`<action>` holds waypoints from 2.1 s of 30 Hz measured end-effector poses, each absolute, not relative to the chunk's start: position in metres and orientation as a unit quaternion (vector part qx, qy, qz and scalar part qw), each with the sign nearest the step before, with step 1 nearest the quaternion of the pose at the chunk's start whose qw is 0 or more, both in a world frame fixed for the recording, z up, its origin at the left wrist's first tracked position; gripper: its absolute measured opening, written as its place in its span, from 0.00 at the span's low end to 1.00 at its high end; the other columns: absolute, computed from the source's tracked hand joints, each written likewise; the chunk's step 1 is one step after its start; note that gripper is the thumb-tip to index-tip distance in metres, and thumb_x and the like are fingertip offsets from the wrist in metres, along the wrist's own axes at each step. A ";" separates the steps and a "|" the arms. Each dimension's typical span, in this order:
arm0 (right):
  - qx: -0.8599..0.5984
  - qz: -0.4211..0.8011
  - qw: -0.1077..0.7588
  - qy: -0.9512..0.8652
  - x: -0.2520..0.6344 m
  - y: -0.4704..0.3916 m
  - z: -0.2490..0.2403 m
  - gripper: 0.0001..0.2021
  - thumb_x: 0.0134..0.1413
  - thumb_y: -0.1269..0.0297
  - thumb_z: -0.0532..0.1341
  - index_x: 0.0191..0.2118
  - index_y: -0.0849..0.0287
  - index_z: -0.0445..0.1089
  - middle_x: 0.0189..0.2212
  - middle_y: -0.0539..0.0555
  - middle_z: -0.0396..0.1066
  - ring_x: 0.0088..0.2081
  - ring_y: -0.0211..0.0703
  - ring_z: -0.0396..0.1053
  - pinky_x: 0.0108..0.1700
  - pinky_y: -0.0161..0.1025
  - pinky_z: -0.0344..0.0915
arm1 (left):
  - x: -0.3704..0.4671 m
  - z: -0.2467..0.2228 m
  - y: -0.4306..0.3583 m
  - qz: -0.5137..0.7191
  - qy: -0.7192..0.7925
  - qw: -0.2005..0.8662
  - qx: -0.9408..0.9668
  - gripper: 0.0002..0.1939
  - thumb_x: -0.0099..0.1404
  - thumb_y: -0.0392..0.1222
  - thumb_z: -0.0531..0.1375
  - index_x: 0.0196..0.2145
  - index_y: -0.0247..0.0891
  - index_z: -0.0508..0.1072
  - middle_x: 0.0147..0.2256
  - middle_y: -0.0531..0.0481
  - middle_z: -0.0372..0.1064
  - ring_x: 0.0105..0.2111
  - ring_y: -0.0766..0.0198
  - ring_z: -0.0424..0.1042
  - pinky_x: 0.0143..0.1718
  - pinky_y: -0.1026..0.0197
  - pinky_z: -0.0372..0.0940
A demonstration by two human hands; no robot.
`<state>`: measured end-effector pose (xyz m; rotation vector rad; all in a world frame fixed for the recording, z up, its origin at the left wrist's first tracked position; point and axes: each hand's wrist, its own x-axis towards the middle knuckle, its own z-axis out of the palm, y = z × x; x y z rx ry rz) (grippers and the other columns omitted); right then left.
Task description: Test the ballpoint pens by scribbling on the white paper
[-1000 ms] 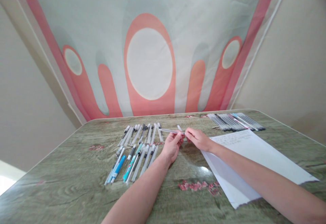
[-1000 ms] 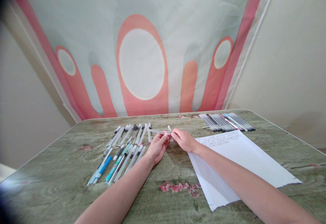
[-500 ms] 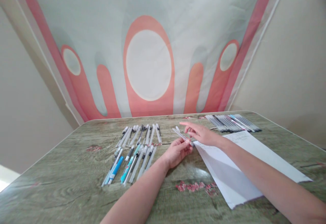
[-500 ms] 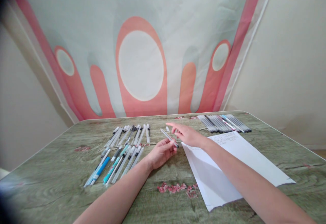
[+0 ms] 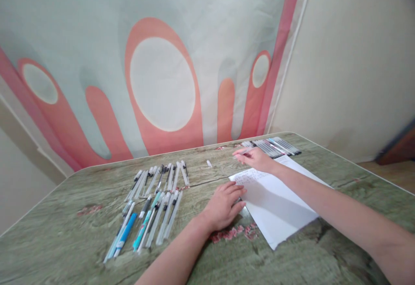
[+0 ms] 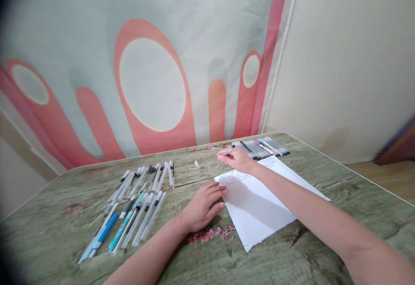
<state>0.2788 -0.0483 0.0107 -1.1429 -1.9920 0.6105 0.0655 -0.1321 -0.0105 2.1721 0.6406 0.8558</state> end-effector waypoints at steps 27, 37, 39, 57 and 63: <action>-0.677 0.164 0.449 -0.560 0.426 -0.073 -0.070 0.08 0.45 0.60 0.54 0.22 0.58 0.59 0.13 0.45 0.60 0.16 0.33 0.57 0.21 0.32 0.53 | 0.067 -0.022 -0.123 0.177 0.287 0.148 0.930 0.19 0.65 0.47 0.44 0.49 0.43 0.66 0.52 0.47 0.62 0.54 0.58 0.57 0.55 0.50 0.51; -0.695 0.111 0.405 -0.584 0.426 -0.074 -0.069 0.07 0.46 0.62 0.53 0.22 0.57 0.60 0.14 0.46 0.61 0.18 0.35 0.58 0.22 0.33 0.53 | 0.068 -0.020 -0.124 0.171 0.286 0.144 0.932 0.19 0.66 0.46 0.44 0.49 0.43 0.66 0.52 0.48 0.61 0.54 0.59 0.57 0.55 0.50 0.51; -0.696 0.103 0.402 -0.587 0.425 -0.074 -0.068 0.07 0.46 0.62 0.53 0.22 0.57 0.59 0.14 0.46 0.60 0.18 0.35 0.58 0.22 0.33 0.52 | 0.068 -0.020 -0.124 0.169 0.286 0.144 0.932 0.19 0.66 0.46 0.44 0.49 0.43 0.66 0.52 0.48 0.61 0.54 0.59 0.57 0.55 0.50 0.50; -0.698 0.091 0.408 -0.581 0.424 -0.075 -0.067 0.07 0.46 0.61 0.54 0.22 0.56 0.60 0.14 0.47 0.61 0.18 0.35 0.58 0.22 0.33 0.53 | 0.068 -0.019 -0.125 0.173 0.288 0.149 0.930 0.19 0.65 0.46 0.44 0.48 0.43 0.67 0.52 0.47 0.61 0.54 0.59 0.57 0.55 0.50 0.50; -0.691 0.091 0.414 -0.585 0.425 -0.074 -0.069 0.07 0.46 0.63 0.53 0.22 0.56 0.59 0.14 0.46 0.59 0.18 0.35 0.57 0.22 0.33 0.52 | 0.068 -0.020 -0.124 0.175 0.290 0.149 0.929 0.19 0.65 0.46 0.44 0.48 0.43 0.66 0.52 0.48 0.61 0.54 0.59 0.57 0.56 0.51 0.50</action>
